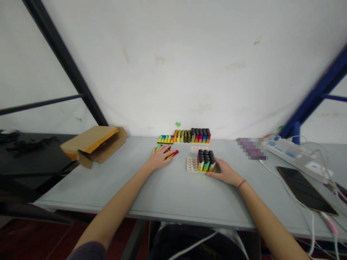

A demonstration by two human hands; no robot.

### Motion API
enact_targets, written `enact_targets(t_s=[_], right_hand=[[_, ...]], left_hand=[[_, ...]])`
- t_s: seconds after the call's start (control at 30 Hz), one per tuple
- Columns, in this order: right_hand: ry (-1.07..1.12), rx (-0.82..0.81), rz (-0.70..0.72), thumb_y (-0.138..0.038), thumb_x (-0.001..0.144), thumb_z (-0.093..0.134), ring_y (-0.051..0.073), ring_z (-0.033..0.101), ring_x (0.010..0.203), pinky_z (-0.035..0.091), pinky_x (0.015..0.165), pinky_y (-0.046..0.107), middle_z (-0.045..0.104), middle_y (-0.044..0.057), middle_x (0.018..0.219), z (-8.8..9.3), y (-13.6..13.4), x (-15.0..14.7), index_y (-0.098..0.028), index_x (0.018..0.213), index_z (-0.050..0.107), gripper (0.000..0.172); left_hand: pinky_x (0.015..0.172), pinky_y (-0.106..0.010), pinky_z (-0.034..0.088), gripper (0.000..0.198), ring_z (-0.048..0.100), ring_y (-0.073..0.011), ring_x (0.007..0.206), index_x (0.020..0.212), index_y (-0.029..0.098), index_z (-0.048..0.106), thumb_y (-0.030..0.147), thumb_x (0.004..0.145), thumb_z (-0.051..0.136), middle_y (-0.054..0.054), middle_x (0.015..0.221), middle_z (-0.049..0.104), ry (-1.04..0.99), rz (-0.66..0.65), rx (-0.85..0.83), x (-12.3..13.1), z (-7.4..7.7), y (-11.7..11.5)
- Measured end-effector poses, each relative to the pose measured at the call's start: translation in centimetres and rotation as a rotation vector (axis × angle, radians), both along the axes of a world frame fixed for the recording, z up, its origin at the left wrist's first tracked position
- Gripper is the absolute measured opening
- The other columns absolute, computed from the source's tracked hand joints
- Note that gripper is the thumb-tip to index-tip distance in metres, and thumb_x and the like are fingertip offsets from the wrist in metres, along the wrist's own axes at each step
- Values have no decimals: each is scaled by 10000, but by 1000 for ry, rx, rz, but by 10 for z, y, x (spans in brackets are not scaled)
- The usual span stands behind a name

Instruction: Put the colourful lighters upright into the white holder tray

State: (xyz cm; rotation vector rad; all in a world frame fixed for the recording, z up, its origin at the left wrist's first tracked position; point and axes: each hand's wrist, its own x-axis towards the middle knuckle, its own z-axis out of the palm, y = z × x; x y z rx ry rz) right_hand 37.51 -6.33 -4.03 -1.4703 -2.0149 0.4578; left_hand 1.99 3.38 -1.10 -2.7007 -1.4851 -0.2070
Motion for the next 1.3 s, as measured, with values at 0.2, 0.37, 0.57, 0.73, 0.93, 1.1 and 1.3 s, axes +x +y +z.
enact_targets(t_s=[0.2,0.37,0.57,0.73,0.93,1.1,1.3], right_hand=[[-10,-21,10,-595,749,716,365,606,1165,458,1031,530,660,179,1276,3,-1,0,-140,1359,538,782],[-7,-25,-1,-597,742,720,365,607,1162,462,1027,528,665,175,1268,3,-1,0,-149,1365,535,790],[-16,-13,-4,-601,742,725,368,604,1165,454,1033,533,659,177,1277,2,-1,0,-144,1364,539,793],[-9,4,-1,-588,742,731,360,617,1140,467,1016,524,675,160,1253,1,-1,-1,-166,1342,559,754],[-14,-24,13,-594,750,716,363,601,1174,446,1045,528,649,184,1298,4,-1,-1,-141,1372,528,793],[-17,-21,-5,-605,735,724,370,607,1162,452,1035,538,666,177,1264,3,-1,-1,-143,1353,548,792],[-6,-9,-4,-595,738,729,366,611,1156,456,1029,539,664,177,1273,2,-1,-1,-153,1359,544,784]], left_hand=[[1148,-559,276,439,420,-264,1398,1399,388,529,433,978,410,-22,1557,447,-58,127,54,2,-7,-5],[1108,-572,304,430,447,-296,1345,1352,355,569,466,962,429,-57,1509,496,-87,185,111,6,-12,-1],[1014,-555,366,458,466,-334,1265,1300,362,605,582,927,454,-81,1438,543,-88,199,137,12,-9,13],[1023,-573,352,469,444,-347,1297,1301,352,611,589,923,466,-96,1455,527,-102,195,130,14,-8,22],[1099,-617,270,427,398,-311,1364,1347,397,577,508,967,414,-41,1495,510,-101,98,83,10,-7,20],[1063,-559,348,419,455,-297,1314,1310,347,591,508,945,463,-73,1447,543,-111,163,99,11,-7,19],[1106,-518,351,508,450,-308,1338,1288,257,590,588,914,501,-124,1449,513,-176,139,102,5,-7,27]])
